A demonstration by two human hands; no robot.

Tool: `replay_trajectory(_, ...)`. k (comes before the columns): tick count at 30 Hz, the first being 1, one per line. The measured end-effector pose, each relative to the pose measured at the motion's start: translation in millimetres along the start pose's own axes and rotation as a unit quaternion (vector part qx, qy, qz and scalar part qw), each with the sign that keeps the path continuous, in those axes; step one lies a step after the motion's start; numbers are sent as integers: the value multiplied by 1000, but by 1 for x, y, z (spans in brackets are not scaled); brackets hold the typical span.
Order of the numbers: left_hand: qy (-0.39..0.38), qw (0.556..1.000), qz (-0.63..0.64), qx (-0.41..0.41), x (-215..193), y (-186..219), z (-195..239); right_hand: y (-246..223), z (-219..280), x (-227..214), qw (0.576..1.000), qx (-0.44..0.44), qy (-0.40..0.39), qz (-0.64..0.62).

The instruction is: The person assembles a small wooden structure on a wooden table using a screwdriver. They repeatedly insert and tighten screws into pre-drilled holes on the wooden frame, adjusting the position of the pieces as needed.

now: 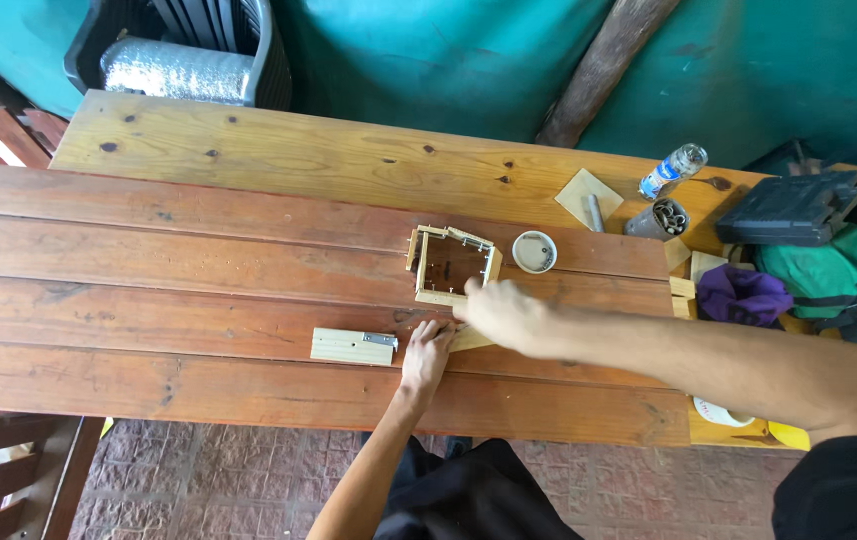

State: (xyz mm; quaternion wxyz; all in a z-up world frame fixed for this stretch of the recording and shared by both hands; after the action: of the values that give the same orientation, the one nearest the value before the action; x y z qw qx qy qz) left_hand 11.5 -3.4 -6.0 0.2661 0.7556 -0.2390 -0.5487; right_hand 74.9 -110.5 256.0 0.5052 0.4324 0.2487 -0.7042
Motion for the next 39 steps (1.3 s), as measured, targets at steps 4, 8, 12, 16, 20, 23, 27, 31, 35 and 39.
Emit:
replay_trajectory(4, -1, 1000, 1, -3, -3, 2, 1, -2, -2, 5, 998, -62, -9, -14)
replay_trajectory(8, -4, 1000, -3, -6, 3, -3, 0, 24, -19, 25, 973, 41, -17, -227)
replay_trajectory(12, -13, 1000, 5, -9, 2, -1, 0, 42, -36, 67, 962, -121, -242, -17)
replay_trajectory(16, 5, 1000, -11, 2, 8, -7, 3, 22, -10, 16, 965, -137, -222, -5)
replay_trajectory(20, 14, 1000, -13, -3, 4, -3, 2, 5, 10, -11, 989, 4, -58, -135)
replay_trajectory(23, 6, 1000, -10, -10, -2, 1, 3, 5, 6, -1, 997, -49, -2, -64)
replay_trajectory(27, -6, 1000, -5, -18, 0, -1, 2, 8, -3, 5, 991, -24, 6, -135)
replay_trajectory(31, -8, 1000, -7, -29, 0, -1, 5, 20, -12, 38, 961, 95, -7, -259)
replay_trajectory(35, 10, 1000, -3, -16, -4, 3, 4, 13, -3, 10, 968, 56, 2, -246)
replay_trajectory(39, 26, 1000, -6, -6, 5, -3, 3, -5, -5, -5, 999, 8, -37, -10)
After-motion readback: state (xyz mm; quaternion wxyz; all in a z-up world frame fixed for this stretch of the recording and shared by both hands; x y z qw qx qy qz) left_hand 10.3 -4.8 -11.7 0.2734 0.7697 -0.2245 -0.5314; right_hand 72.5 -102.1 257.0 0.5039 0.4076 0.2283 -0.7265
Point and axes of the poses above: each hand's wrist, its own z-axis away from the middle knuckle, its own x-axis out of the palm, y = z × x, the point moved 1 cm from there along -z, towards the middle knuckle, and after that the axes turned 15 degrees about -x, right-handed, at the moved point
